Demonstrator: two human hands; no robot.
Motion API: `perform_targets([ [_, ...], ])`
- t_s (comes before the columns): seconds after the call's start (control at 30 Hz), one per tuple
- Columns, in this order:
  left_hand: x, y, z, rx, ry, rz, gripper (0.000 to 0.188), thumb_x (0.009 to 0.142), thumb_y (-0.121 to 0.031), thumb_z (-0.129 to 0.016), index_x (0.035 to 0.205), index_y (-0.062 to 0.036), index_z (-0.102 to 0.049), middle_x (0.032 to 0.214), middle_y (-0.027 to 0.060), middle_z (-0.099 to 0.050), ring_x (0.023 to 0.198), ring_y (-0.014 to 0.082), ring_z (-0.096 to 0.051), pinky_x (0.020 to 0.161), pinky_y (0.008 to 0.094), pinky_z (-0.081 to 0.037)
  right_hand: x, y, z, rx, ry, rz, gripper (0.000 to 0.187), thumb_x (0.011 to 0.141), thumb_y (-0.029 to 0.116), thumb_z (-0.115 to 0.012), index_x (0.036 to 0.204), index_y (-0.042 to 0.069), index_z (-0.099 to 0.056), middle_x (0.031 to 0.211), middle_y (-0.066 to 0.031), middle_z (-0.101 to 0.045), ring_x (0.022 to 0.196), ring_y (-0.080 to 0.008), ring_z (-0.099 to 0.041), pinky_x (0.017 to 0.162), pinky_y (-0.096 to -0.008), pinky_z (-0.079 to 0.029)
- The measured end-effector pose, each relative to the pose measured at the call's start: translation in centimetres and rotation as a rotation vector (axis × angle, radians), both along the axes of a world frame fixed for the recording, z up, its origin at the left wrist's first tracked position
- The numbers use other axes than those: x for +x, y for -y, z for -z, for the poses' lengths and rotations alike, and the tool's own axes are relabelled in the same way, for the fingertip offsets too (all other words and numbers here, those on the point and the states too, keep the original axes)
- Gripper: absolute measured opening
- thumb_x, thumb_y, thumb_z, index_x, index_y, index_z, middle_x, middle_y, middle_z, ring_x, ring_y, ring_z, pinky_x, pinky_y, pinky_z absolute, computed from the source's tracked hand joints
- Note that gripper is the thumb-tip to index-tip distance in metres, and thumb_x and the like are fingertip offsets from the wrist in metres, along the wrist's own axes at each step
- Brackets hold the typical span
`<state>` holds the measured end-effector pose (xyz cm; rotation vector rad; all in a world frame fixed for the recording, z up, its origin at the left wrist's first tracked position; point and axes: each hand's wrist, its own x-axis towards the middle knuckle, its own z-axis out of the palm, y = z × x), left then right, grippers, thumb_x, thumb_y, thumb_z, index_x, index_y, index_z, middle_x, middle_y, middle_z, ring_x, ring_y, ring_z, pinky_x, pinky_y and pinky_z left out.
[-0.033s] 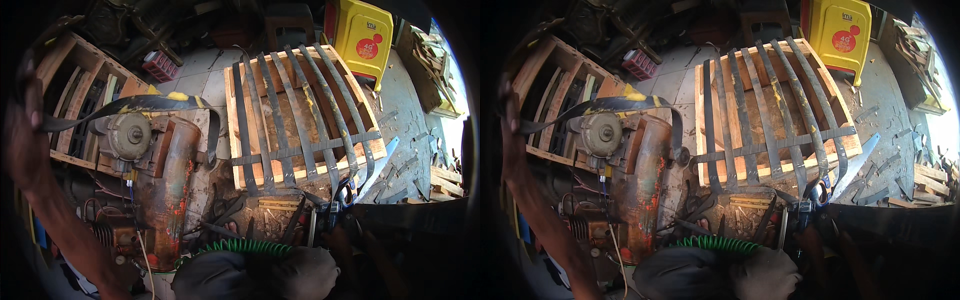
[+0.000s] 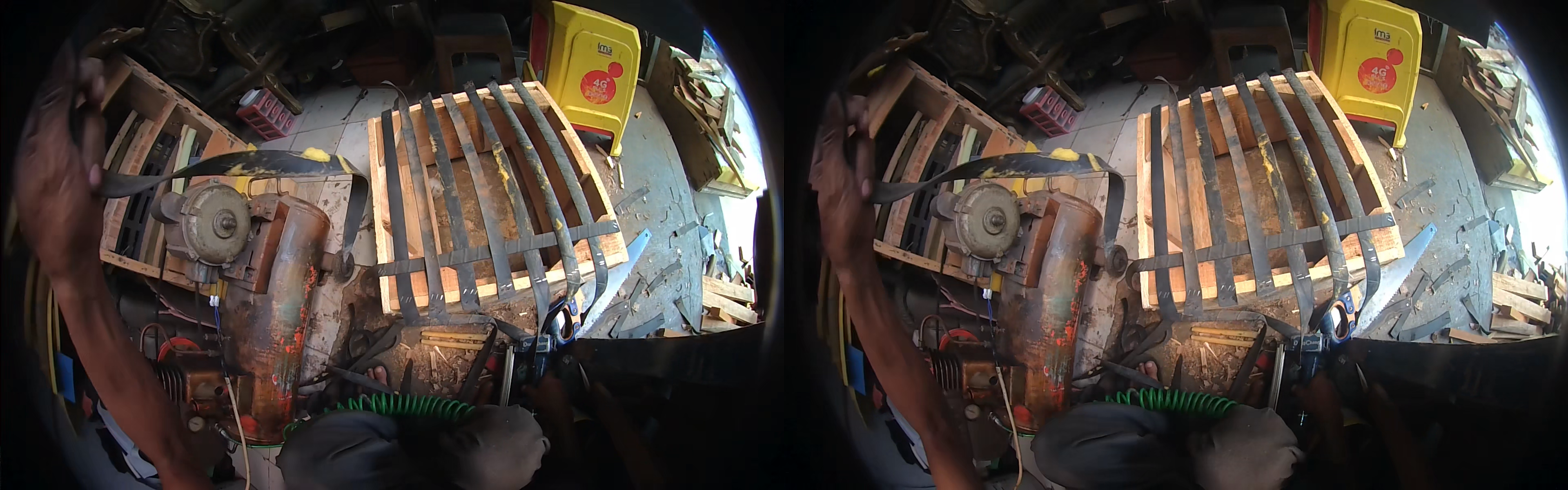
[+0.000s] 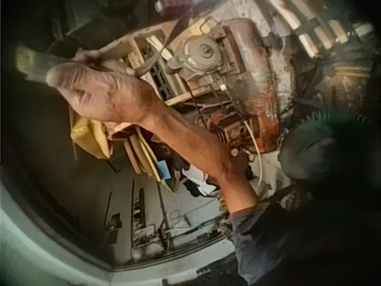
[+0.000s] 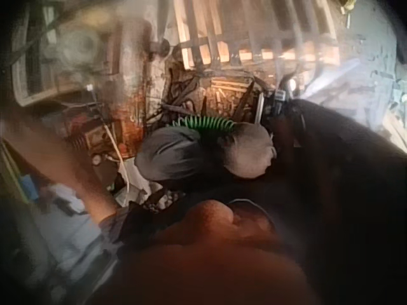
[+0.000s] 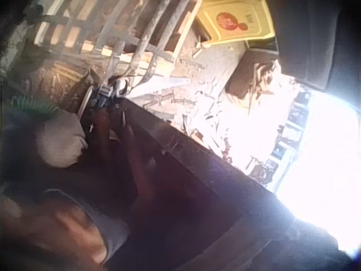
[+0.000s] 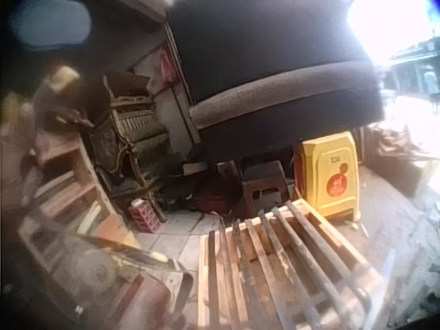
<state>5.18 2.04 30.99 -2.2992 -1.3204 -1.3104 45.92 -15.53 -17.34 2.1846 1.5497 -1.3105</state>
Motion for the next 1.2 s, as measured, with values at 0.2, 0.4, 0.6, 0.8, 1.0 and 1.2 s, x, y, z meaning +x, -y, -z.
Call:
perform_targets([
  [0.2, 1.4, -2.6, 3.6, -0.297, -0.857, -0.493, 0.026, 0.091, -0.024, -0.069, 0.099, 0.0004, -0.068, 0.076, 0.0195, -0.067, 0.076, 0.0366, -0.068, 0.073, 0.0455, -0.054, -0.9, -3.9, -7.0, 0.293, -0.082, -0.263, 0.043, 0.086, 0.037, -0.071, 0.109, 0.002, -0.063, 0.099, -0.0258, -0.070, 0.096, -0.0428, -0.069, 0.084, -0.0510, -0.055],
  [0.4, 1.7, -5.9, 13.1, -0.598, -0.809, -0.382, 0.025, 0.086, -0.027, -0.074, 0.092, -0.0026, -0.073, 0.083, 0.0199, -0.071, 0.082, 0.0393, -0.069, 0.075, 0.0498, -0.052, -5.8, -9.5, -16.4, 0.555, -0.224, -0.368, 0.028, 0.095, 0.033, -0.062, 0.101, 0.006, -0.069, 0.083, -0.0236, -0.070, 0.083, -0.0417, -0.070, 0.071, -0.0485, -0.056],
  [0.6, -0.8, -5.0, 23.7, -0.919, -0.623, -0.407, 0.030, 0.089, -0.030, -0.073, 0.090, 0.0003, -0.073, 0.083, 0.0246, -0.071, 0.084, 0.0398, -0.072, 0.075, 0.0492, -0.054, -14.7, -17.1, -20.0, 0.633, -0.510, -0.422, 0.034, 0.097, 0.033, -0.060, 0.104, 0.002, -0.070, 0.077, -0.0264, -0.068, 0.078, -0.0445, -0.069, 0.072, -0.0517, -0.055],
  [0.8, -2.8, -4.3, 27.7, -1.004, -0.429, -0.366, 0.029, 0.089, -0.028, -0.073, 0.093, 0.0008, -0.074, 0.080, 0.0284, -0.068, 0.082, 0.0438, -0.070, 0.076, 0.0512, -0.053, -26.0, -25.8, -16.0, 0.107, -0.570, -0.333, 0.038, 0.096, 0.031, -0.056, 0.103, -0.005, -0.068, 0.070, -0.0183, -0.070, 0.068, -0.0271, -0.072, 0.063, -0.0415, -0.055],
  [1.0, -3.0, -3.6, 30.3, -0.983, -0.127, -0.330, 0.026, 0.092, -0.028, -0.070, 0.099, -0.0032, -0.073, 0.080, 0.0249, -0.069, 0.081, 0.0426, -0.070, 0.072, 0.0491, -0.053, -26.4, -26.1, -15.0, 0.119, -0.711, -0.063, 0.043, 0.090, 0.029, -0.054, 0.116, -0.002, -0.068, 0.067, -0.0089, -0.063, 0.052, -0.0166, -0.055, 0.051, -0.0329, -0.044],
  [1.2, -4.1, -4.9, 34.8, -1.109, 0.267, -0.183, 0.024, 0.093, -0.025, -0.069, 0.094, -0.0014, -0.074, 0.066, 0.0134, -0.066, 0.063, 0.0219, -0.067, 0.062, 0.0372, -0.050, -25.9, -27.1, -15.8, -0.045, -0.678, -0.076, 0.048, 0.086, 0.021, -0.054, 0.130, 0.002, -0.062, 0.071, -0.0047, -0.061, 0.045, -0.0114, -0.046, 0.041, -0.0287, -0.035],
])
